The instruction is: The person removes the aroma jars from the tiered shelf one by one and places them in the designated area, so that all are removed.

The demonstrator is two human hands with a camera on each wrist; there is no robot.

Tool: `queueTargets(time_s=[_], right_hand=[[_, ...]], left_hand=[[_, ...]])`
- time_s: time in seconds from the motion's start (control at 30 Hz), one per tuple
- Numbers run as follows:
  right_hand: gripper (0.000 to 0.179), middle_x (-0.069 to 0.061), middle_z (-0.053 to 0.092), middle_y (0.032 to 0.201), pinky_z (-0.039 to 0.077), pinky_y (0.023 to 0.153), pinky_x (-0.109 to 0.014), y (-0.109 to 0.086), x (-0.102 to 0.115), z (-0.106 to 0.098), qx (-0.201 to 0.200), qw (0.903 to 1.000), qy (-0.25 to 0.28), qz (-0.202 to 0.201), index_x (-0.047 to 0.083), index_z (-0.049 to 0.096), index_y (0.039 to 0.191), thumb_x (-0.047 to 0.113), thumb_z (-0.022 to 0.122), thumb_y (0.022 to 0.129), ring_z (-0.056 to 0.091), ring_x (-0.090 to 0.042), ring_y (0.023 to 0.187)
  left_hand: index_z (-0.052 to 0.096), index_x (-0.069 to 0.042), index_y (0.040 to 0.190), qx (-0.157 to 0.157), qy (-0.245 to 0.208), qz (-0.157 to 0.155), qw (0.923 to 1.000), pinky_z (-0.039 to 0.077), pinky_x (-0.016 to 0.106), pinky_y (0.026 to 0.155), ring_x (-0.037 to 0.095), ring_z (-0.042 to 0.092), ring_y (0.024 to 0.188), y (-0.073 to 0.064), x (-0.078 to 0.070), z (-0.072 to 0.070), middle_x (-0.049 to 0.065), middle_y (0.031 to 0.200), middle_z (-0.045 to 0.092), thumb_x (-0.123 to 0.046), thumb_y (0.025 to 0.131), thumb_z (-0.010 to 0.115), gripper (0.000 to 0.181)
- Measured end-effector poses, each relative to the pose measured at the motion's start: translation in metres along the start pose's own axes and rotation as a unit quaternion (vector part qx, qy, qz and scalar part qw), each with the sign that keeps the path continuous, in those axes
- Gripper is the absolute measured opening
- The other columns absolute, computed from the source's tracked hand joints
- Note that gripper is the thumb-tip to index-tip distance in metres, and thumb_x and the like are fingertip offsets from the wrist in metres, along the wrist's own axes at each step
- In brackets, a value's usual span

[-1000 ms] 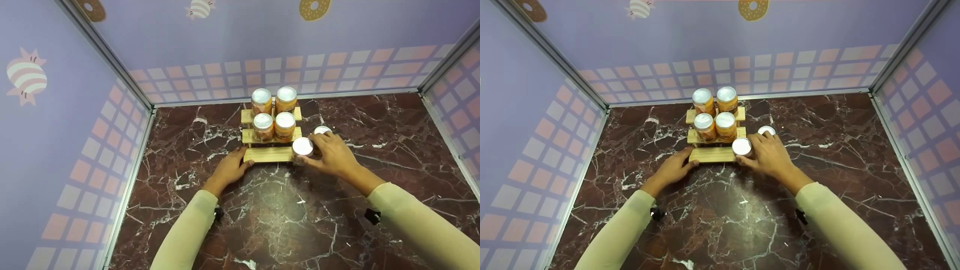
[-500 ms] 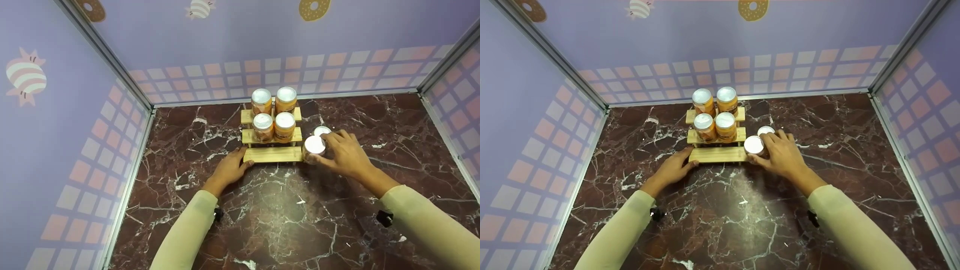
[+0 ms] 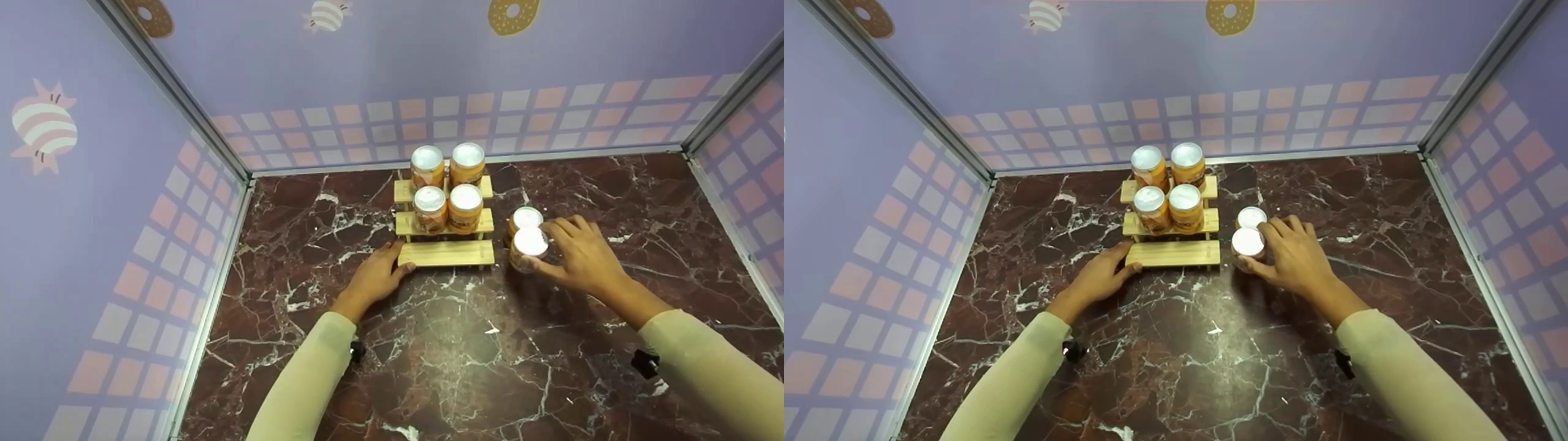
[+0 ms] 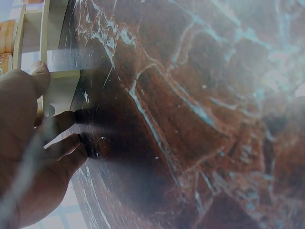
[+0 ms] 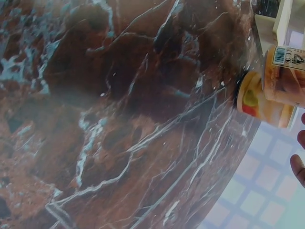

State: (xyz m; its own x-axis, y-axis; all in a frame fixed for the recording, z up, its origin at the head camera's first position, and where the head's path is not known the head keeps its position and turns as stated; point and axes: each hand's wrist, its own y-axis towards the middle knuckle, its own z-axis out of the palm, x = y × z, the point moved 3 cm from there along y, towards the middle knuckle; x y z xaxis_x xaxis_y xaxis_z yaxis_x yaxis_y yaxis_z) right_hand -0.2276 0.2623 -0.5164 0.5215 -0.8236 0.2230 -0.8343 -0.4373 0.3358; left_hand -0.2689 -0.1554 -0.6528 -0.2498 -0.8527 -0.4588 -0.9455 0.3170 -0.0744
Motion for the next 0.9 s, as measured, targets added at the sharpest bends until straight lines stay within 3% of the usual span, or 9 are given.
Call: queueTargets(time_s=[0.13, 0.4, 0.53, 0.7, 0.83, 0.9], right_hand=[[0.072, -0.022, 0.074, 0.127, 0.051, 0.094, -0.063, -0.005, -0.006, -0.001, 0.009, 0.9999, -0.001, 0.012, -0.001, 0.068, 0.135, 0.052, 0.087, 0.090, 0.061, -0.043, 0.114], [0.069, -0.022, 0.071, 0.124, 0.050, 0.092, -0.063, -0.010, -0.021, 0.000, 0.028, 0.9985, -0.006, 0.047, -0.001, 0.066, 0.136, 0.051, 0.084, 0.095, 0.059, -0.041, 0.112], [0.073, -0.023, 0.068, 0.132, 0.048, 0.101, -0.071, -0.013, -0.030, 0.000, 0.049, 0.9956, 0.004, 0.080, -0.001, 0.063, 0.142, 0.056, 0.079, 0.099, 0.058, -0.043, 0.121], [0.079, -0.028, 0.061, 0.146, 0.035, 0.116, -0.086, -0.016, -0.041, -0.001, 0.075, 0.9900, 0.011, 0.119, -0.001, 0.057, 0.151, 0.058, 0.074, 0.102, 0.052, -0.051, 0.137], [0.076, -0.031, 0.060, 0.144, 0.039, 0.113, -0.086, -0.014, -0.049, -0.002, 0.063, 0.9910, 0.005, 0.118, -0.004, 0.057, 0.149, 0.051, 0.078, 0.101, 0.052, -0.054, 0.135], [0.074, -0.032, 0.061, 0.142, 0.042, 0.109, -0.085, -0.012, -0.053, -0.002, 0.054, 0.9916, 0.003, 0.117, -0.005, 0.058, 0.147, 0.048, 0.080, 0.100, 0.054, -0.054, 0.131]], left_hand=[[0.037, -0.016, 0.174, 0.002, 0.010, 0.000, 0.9999, 0.042, 0.061, 0.130, 0.041, 0.046, 0.161, 0.001, 0.002, 0.001, 0.024, 0.173, 0.045, -0.089, 0.101, 0.034, 0.103], [0.037, -0.016, 0.174, 0.002, 0.017, -0.004, 0.9998, 0.040, 0.060, 0.131, 0.041, 0.045, 0.162, 0.001, 0.003, 0.001, 0.024, 0.173, 0.045, -0.083, 0.104, 0.043, 0.098], [0.038, -0.011, 0.173, 0.001, -0.002, -0.003, 1.0000, 0.039, 0.062, 0.132, 0.044, 0.044, 0.161, -0.008, -0.015, -0.016, 0.027, 0.172, 0.045, -0.078, 0.106, 0.046, 0.095], [0.041, -0.008, 0.171, -0.001, -0.025, -0.001, 0.9997, 0.041, 0.063, 0.129, 0.046, 0.048, 0.158, -0.015, -0.025, -0.024, 0.029, 0.169, 0.048, -0.072, 0.109, 0.049, 0.089], [0.041, -0.006, 0.171, 0.013, -0.032, -0.007, 0.9994, 0.038, 0.064, 0.131, 0.048, 0.045, 0.160, -0.023, -0.040, -0.039, 0.031, 0.169, 0.046, -0.064, 0.111, 0.054, 0.084], [0.040, -0.005, 0.171, 0.015, -0.031, -0.008, 0.9994, 0.037, 0.064, 0.132, 0.048, 0.044, 0.160, -0.023, -0.042, -0.040, 0.032, 0.169, 0.046, -0.062, 0.111, 0.055, 0.083]])
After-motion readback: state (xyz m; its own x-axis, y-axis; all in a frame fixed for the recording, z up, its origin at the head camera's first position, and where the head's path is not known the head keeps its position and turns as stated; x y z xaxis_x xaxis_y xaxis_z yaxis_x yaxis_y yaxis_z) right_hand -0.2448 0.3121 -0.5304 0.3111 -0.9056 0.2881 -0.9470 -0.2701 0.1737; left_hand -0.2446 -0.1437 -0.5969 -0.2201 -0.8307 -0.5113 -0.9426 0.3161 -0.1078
